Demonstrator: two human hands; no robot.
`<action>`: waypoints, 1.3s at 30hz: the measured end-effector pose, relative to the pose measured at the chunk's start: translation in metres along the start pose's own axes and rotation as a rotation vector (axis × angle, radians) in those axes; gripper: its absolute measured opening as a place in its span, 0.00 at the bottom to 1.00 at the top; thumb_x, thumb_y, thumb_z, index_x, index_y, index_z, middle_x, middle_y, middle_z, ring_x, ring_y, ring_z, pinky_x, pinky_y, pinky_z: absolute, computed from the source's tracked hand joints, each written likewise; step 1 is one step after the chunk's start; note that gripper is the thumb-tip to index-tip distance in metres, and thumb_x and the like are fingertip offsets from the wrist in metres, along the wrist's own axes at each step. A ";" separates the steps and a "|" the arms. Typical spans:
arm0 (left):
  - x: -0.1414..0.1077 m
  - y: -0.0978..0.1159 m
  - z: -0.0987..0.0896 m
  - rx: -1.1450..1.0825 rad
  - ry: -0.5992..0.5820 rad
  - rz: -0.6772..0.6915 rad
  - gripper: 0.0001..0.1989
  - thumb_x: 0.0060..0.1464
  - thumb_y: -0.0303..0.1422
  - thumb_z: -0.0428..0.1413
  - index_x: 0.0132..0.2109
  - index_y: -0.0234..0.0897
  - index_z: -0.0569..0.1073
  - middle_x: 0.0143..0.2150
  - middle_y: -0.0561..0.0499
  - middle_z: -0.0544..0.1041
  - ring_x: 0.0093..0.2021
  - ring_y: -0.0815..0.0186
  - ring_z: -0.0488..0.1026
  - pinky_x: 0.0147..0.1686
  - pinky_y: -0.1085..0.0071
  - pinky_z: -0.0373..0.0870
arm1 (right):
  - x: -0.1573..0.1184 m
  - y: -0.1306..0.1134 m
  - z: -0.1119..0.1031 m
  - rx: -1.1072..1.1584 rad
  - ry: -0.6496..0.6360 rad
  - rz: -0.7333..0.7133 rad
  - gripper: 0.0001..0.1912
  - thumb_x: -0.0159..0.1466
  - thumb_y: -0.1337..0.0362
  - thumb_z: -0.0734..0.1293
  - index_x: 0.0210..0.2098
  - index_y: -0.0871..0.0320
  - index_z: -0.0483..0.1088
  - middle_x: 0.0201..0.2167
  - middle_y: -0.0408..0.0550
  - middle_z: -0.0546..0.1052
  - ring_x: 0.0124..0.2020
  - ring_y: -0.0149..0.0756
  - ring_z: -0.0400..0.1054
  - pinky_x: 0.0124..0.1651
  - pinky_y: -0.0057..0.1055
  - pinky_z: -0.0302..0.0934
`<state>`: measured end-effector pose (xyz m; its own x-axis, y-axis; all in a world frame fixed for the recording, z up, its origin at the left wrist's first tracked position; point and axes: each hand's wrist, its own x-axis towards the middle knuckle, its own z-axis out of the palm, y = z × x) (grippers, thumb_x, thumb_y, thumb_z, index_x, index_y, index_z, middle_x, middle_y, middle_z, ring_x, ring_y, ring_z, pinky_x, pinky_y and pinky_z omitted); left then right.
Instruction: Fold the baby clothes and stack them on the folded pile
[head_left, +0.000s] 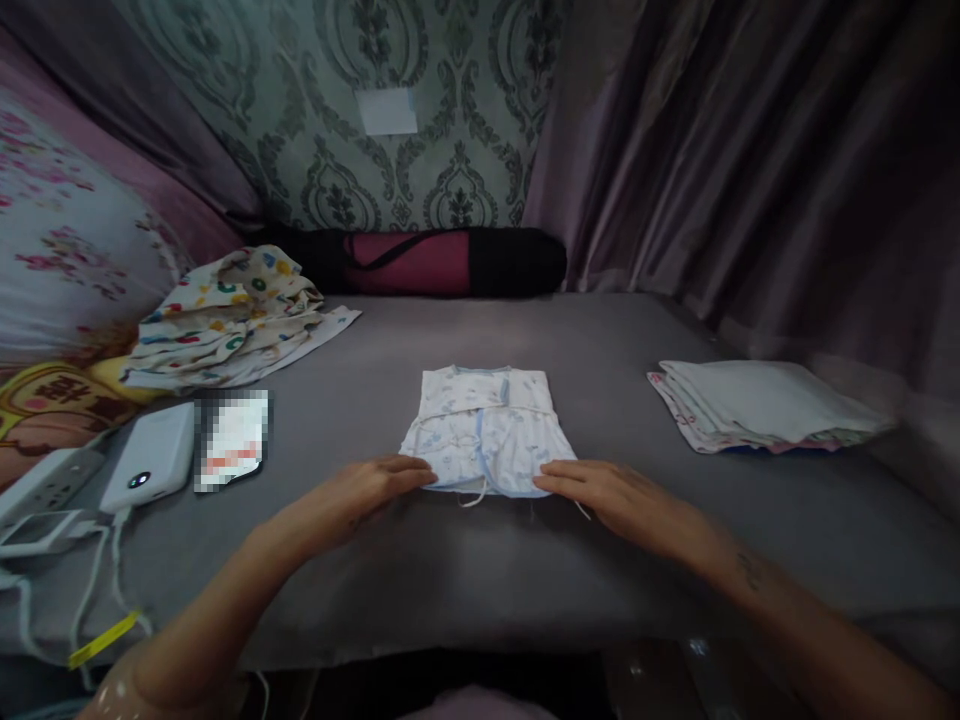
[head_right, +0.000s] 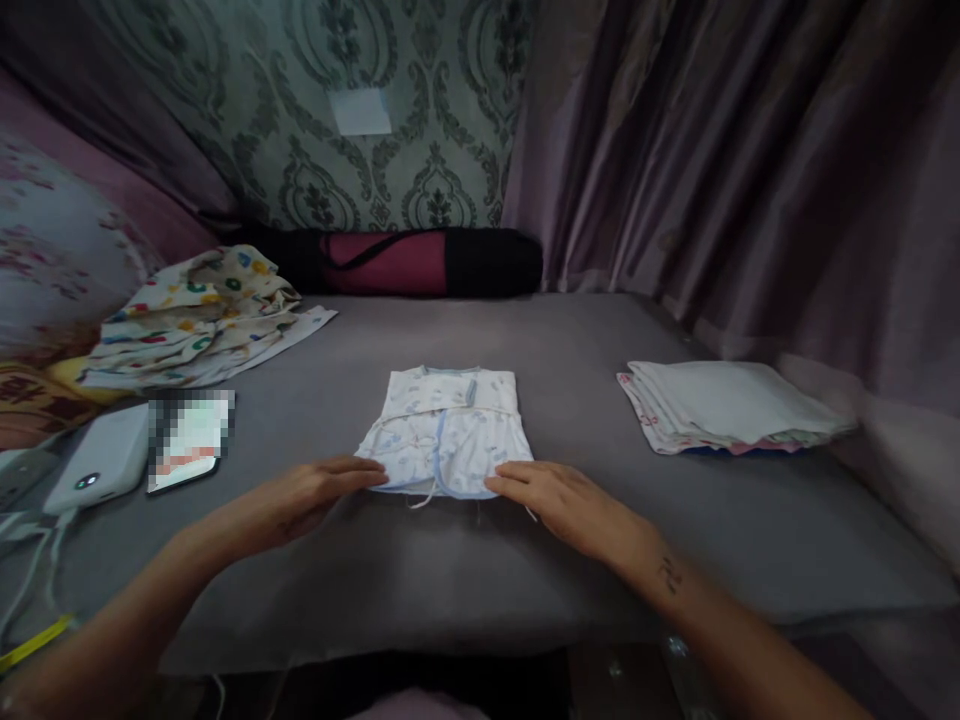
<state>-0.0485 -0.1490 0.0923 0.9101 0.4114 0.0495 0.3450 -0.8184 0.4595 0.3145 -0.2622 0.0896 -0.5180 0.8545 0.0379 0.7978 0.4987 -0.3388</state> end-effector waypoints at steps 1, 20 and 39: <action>0.004 -0.003 -0.002 -0.035 0.016 0.002 0.31 0.53 0.19 0.45 0.61 0.48 0.65 0.59 0.47 0.70 0.55 0.62 0.71 0.51 0.64 0.70 | 0.003 0.003 -0.002 0.031 -0.009 -0.003 0.37 0.59 0.82 0.58 0.61 0.42 0.62 0.59 0.41 0.69 0.57 0.37 0.66 0.58 0.36 0.62; 0.136 -0.126 0.003 -0.249 0.635 -0.539 0.19 0.53 0.28 0.47 0.51 0.34 0.71 0.41 0.46 0.74 0.37 0.65 0.72 0.39 0.67 0.70 | 0.139 0.117 -0.030 0.032 0.063 0.248 0.20 0.62 0.76 0.58 0.48 0.56 0.74 0.47 0.50 0.77 0.48 0.40 0.71 0.50 0.31 0.63; 0.138 -0.097 0.017 0.208 0.762 -0.441 0.16 0.62 0.36 0.47 0.52 0.33 0.68 0.49 0.37 0.72 0.50 0.54 0.70 0.49 0.57 0.68 | 0.142 0.079 -0.001 -0.276 0.348 0.654 0.19 0.66 0.74 0.53 0.51 0.64 0.68 0.49 0.63 0.73 0.52 0.46 0.67 0.53 0.39 0.60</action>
<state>0.0474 -0.0195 0.0390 0.3125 0.7985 0.5145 0.7284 -0.5491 0.4098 0.3042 -0.1010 0.0692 0.1726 0.9604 0.2187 0.9785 -0.1418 -0.1497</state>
